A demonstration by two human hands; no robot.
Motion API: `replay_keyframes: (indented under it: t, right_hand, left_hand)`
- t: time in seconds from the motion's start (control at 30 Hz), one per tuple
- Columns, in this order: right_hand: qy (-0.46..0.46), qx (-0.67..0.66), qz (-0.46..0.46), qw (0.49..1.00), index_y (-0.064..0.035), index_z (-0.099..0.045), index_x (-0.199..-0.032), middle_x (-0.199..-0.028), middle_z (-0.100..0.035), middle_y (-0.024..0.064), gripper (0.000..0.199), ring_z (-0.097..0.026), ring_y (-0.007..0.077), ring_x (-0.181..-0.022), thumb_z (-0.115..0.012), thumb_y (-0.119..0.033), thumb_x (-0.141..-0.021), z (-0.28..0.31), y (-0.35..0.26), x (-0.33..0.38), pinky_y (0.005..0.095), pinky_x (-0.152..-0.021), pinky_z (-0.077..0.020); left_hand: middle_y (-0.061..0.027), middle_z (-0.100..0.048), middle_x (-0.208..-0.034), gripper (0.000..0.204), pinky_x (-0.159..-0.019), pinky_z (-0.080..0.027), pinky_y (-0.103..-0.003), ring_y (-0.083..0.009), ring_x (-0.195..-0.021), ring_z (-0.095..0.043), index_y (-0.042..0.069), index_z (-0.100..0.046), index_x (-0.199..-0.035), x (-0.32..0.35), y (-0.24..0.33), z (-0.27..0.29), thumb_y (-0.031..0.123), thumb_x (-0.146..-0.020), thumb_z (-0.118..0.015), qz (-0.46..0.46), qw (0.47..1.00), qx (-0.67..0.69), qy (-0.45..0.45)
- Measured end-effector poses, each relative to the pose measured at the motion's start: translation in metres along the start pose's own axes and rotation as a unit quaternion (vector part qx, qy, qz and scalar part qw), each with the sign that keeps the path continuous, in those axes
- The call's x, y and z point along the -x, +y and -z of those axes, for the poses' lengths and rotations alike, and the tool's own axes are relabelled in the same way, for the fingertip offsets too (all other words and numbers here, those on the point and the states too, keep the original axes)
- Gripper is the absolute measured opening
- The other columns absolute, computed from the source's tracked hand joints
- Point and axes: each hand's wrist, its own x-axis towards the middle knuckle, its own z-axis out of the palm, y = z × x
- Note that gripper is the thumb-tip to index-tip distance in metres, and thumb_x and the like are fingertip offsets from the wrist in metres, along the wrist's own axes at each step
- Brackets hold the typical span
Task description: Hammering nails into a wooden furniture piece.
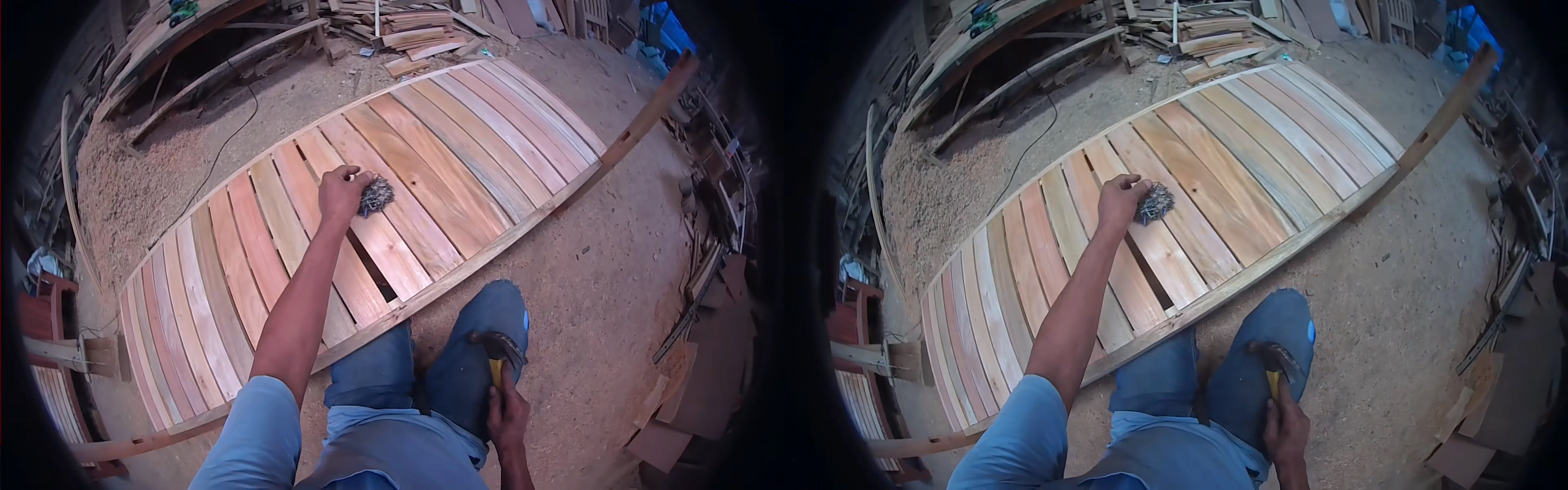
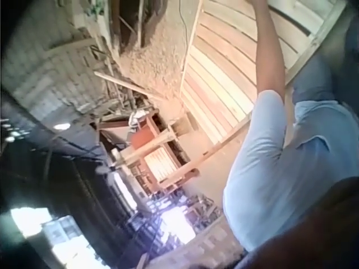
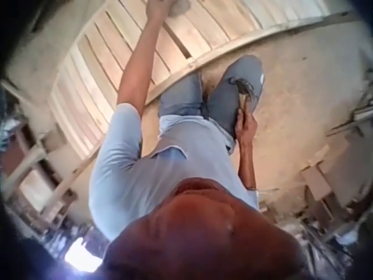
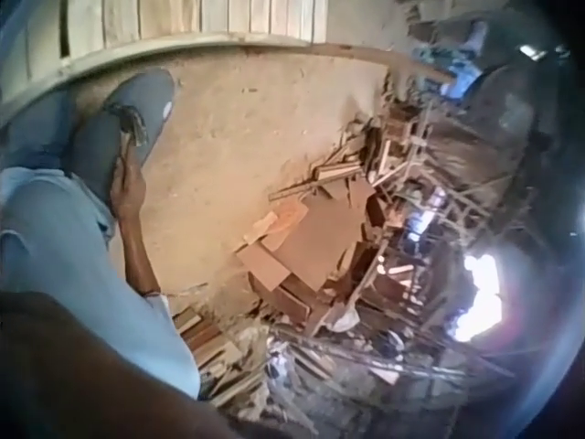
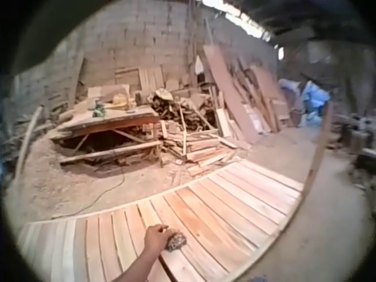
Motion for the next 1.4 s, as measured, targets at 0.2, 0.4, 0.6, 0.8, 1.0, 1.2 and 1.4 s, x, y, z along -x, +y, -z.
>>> replay_keyframes:
  t: [0.2, 0.4, 0.6, 0.8, 1.0, 1.2, 1.4]
  right_hand:
    - [0.04, -0.032, -0.103, 0.993, -0.0087, -0.06, -0.167, -0.105, -0.08, 0.0303, 0.058, -0.081, 0.0458, -0.089, -0.068, -0.012, -0.109, -0.001, 0.003, 0.011, 0.0503, -0.081, -0.0632]
    - [0.063, -0.036, -0.06, 0.996, -0.0097, -0.054, -0.172, -0.091, -0.072, 0.0244, 0.061, -0.071, 0.0356, -0.078, -0.065, -0.012, -0.112, -0.005, 0.017, 0.001, 0.0455, -0.074, -0.0581]
    - [0.067, -0.033, -0.054, 0.996, -0.0116, -0.05, -0.176, -0.08, -0.064, 0.0165, 0.063, -0.059, 0.0197, -0.069, -0.061, -0.01, -0.114, -0.003, 0.009, -0.009, 0.0385, -0.068, -0.0521]
    - [0.022, -0.007, -0.034, 0.999, -0.0122, -0.05, -0.177, -0.078, -0.064, 0.0126, 0.064, -0.057, 0.0149, -0.067, -0.062, -0.007, -0.114, -0.001, -0.019, -0.022, 0.0366, -0.066, -0.0507]
    - [-0.014, -0.043, 0.062, 0.997, -0.0115, -0.05, -0.176, -0.079, -0.066, 0.0134, 0.065, -0.061, 0.0186, -0.066, -0.065, -0.006, -0.113, -0.012, -0.075, -0.043, 0.0363, -0.065, -0.052]
    - [-0.023, -0.047, 0.246, 0.968, -0.0025, -0.055, -0.17, -0.1, -0.078, 0.021, 0.063, -0.072, 0.0284, -0.072, -0.071, -0.005, -0.109, -0.016, -0.133, -0.074, 0.0396, -0.069, -0.0571]
    - [-0.026, -0.024, 0.306, 0.951, -0.0031, -0.061, -0.163, -0.109, -0.079, 0.021, 0.065, -0.078, 0.0346, -0.08, -0.078, -0.001, -0.101, -0.018, -0.165, -0.077, 0.0453, -0.069, -0.0611]
  left_hand:
    - [-0.0102, -0.081, -0.086, 0.02, -0.079, -0.062, -0.037, -0.0233, -0.081, -0.077, 0.001, -0.086, -0.103, -0.03, -0.005, -0.002, 0.02, -0.098, -0.086, 0.137, 0.95, 0.214, -0.179]
    - [-0.0063, -0.079, -0.099, 0.014, -0.071, -0.058, -0.031, -0.0128, -0.083, -0.071, 0.002, -0.079, -0.114, -0.028, 0.008, 0.021, 0.013, -0.105, -0.077, 0.065, 0.967, 0.214, -0.119]
    - [-0.0084, -0.076, -0.099, 0.02, -0.082, -0.062, -0.034, -0.0157, -0.086, -0.072, -0.004, -0.071, -0.126, 0.03, 0.055, 0.074, 0.006, -0.111, -0.064, -0.008, 0.973, 0.216, -0.077]
    - [-0.0076, -0.078, -0.108, 0.023, -0.095, -0.06, -0.031, -0.0155, -0.099, -0.073, -0.003, -0.079, -0.129, 0.138, 0.01, 0.155, 0.004, -0.11, -0.067, 0.067, 0.967, 0.199, -0.145]
    - [-0.012, -0.081, -0.115, 0.015, -0.097, -0.058, -0.039, -0.029, -0.106, -0.075, 0.004, -0.086, -0.115, 0.237, -0.004, 0.15, 0.006, -0.101, -0.08, -0.006, 0.977, 0.131, -0.167]
    - [-0.0033, -0.077, -0.135, 0.014, -0.117, -0.041, -0.047, -0.0294, -0.13, -0.064, 0.014, -0.084, -0.109, 0.262, -0.005, 0.131, 0.01, -0.095, -0.081, -0.112, 0.978, 0.062, -0.162]
    - [-0.0007, -0.074, -0.142, 0.014, -0.117, -0.042, -0.046, -0.0282, -0.135, -0.061, 0.015, -0.085, -0.108, 0.262, -0.001, 0.13, 0.012, -0.095, -0.081, -0.129, 0.978, 0.013, -0.162]
